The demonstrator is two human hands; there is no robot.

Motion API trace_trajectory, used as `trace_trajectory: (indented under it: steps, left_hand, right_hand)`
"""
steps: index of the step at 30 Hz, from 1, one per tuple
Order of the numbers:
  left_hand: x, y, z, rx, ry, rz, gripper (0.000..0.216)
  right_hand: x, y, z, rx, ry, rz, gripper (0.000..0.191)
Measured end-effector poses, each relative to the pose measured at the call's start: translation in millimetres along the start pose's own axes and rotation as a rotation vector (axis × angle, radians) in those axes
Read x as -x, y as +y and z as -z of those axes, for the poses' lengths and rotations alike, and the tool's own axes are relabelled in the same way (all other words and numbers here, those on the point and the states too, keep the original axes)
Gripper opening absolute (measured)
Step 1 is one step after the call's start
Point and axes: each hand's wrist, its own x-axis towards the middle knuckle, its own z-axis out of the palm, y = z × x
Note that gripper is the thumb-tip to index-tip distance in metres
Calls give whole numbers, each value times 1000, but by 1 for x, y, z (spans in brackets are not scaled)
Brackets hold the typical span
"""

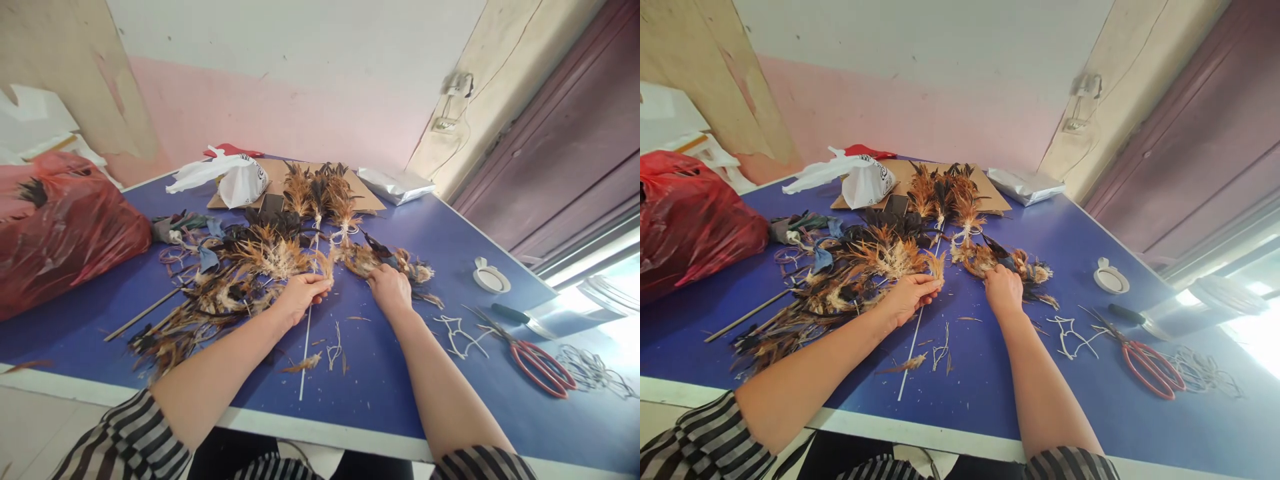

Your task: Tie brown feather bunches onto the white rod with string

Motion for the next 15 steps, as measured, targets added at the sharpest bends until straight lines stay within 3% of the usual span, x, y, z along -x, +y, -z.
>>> trace_trajectory:
  steps: [3, 6, 11, 15]
  left_hand:
    - [-2, 0, 1, 22, 5, 6, 28]
    - [-3, -1, 2, 47, 12, 18, 27]
    - [-1, -3, 0, 115, -23, 67, 24]
    - [4, -3, -2, 161, -91, 112, 18]
  right_hand:
    - [1, 2, 0, -195, 40, -121, 22]
    - [1, 7, -1, -601, 29, -309, 19]
    - [3, 8, -4, -1421, -118, -513, 27]
    - [5, -4, 3, -1795, -293, -533, 30]
